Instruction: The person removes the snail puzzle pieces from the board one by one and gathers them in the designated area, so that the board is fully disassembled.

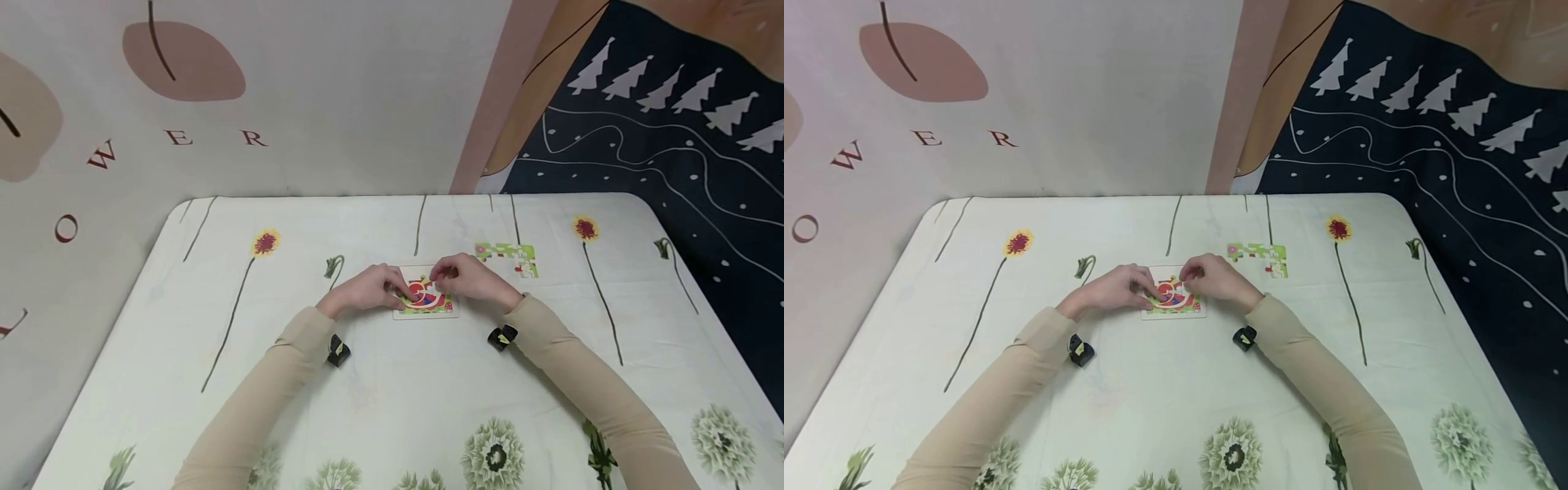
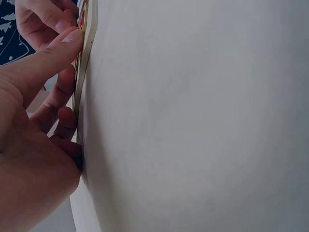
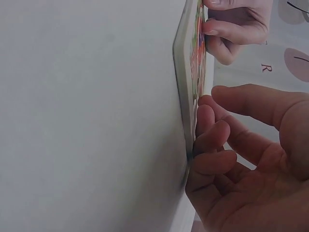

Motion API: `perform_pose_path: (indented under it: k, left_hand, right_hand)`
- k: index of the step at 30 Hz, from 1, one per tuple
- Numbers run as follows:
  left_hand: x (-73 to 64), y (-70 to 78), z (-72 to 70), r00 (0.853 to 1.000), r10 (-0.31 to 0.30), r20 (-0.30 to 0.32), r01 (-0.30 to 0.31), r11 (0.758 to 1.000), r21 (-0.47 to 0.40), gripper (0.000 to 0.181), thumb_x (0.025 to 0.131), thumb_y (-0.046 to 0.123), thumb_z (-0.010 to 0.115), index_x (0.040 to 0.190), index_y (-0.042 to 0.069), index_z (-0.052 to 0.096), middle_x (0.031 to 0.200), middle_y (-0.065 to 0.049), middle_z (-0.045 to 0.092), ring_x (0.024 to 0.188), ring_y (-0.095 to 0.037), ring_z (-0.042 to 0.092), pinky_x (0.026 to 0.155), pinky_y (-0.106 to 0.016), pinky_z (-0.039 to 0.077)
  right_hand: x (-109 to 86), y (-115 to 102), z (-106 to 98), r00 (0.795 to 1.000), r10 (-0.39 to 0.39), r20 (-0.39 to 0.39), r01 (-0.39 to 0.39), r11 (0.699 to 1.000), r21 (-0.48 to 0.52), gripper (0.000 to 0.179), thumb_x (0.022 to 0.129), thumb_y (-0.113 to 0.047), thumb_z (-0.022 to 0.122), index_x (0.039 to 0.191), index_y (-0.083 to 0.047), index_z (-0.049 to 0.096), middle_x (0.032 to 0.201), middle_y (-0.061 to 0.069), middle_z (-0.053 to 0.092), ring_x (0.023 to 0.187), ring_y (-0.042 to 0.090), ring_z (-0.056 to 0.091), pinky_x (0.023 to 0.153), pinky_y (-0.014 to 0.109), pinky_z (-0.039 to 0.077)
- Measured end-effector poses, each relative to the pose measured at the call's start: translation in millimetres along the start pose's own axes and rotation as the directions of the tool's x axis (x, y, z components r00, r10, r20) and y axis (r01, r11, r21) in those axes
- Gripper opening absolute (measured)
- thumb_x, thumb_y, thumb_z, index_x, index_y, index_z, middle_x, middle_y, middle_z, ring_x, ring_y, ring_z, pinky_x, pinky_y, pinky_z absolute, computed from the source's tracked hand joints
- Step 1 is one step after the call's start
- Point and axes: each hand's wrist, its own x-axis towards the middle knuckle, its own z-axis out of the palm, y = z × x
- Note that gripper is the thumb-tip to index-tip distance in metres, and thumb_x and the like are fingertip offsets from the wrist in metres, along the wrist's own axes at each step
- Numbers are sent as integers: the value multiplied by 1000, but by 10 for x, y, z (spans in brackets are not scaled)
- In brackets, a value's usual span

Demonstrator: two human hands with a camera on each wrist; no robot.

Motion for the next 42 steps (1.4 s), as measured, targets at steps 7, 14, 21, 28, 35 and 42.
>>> perform_pose_path:
  k: [7, 14, 21, 28, 35, 42]
  left_hand:
    - [-9, 35, -1, 1000, -18, -3, 18, 1000, 4, 21, 83, 7, 78, 104, 10, 79, 105, -5, 70, 103, -17, 56, 91, -29, 39]
    - [-17, 67, -2, 1000, -11, 2, 11, 1000, -5, 20, 83, 5, 78, 103, 8, 79, 104, -7, 70, 99, -17, 57, 90, -29, 40]
    - [-8, 56, 8, 1000, -5, 7, 5, 1000, -9, 20, 83, 4, 78, 102, 9, 80, 102, -6, 71, 96, -14, 57, 88, -27, 40]
    - [1, 73, 5, 1000, -3, 8, 3, 1000, -5, 21, 83, 4, 78, 103, 9, 80, 102, -6, 71, 94, -15, 55, 88, -28, 39]
    - [-4, 68, 2, 1000, -8, 4, 8, 1000, -5, 21, 83, 3, 77, 103, 8, 79, 102, -7, 70, 93, -15, 53, 86, -28, 38]
    - [-7, 75, 12, 1000, -28, 3, 28, 999, -23, 21, 83, 4, 77, 104, 8, 79, 102, -7, 68, 91, -14, 50, 83, -26, 37]
  right_hand:
    - [2, -14, 5, 1000, -2, -21, 2, 1000, 9, 13, 88, -6, 65, 101, -3, 68, 89, 8, 62, 79, 19, 51, 73, 30, 41]
    - [2, -36, 15, 1000, 1, -27, 0, 1000, 24, 10, 89, -5, 65, 98, -4, 65, 90, 8, 61, 81, 19, 52, 74, 30, 42]
    - [22, -30, 24, 1000, -5, -14, 6, 998, 61, 7, 91, -5, 65, 98, -3, 63, 91, 9, 63, 82, 17, 54, 74, 29, 43]
    - [13, -36, 1, 1000, -2, -20, 4, 996, 92, 7, 91, -4, 64, 98, -3, 63, 88, 7, 63, 80, 17, 54, 73, 28, 43]
    - [-6, -27, -35, 1000, 15, -25, -12, 992, 128, 9, 91, -3, 63, 100, -1, 63, 90, 8, 64, 81, 16, 56, 75, 28, 44]
    - [-70, 19, -97, 1000, 26, -15, -24, 993, 119, 10, 93, -5, 62, 102, 0, 63, 95, 11, 66, 83, 16, 56, 76, 28, 44]
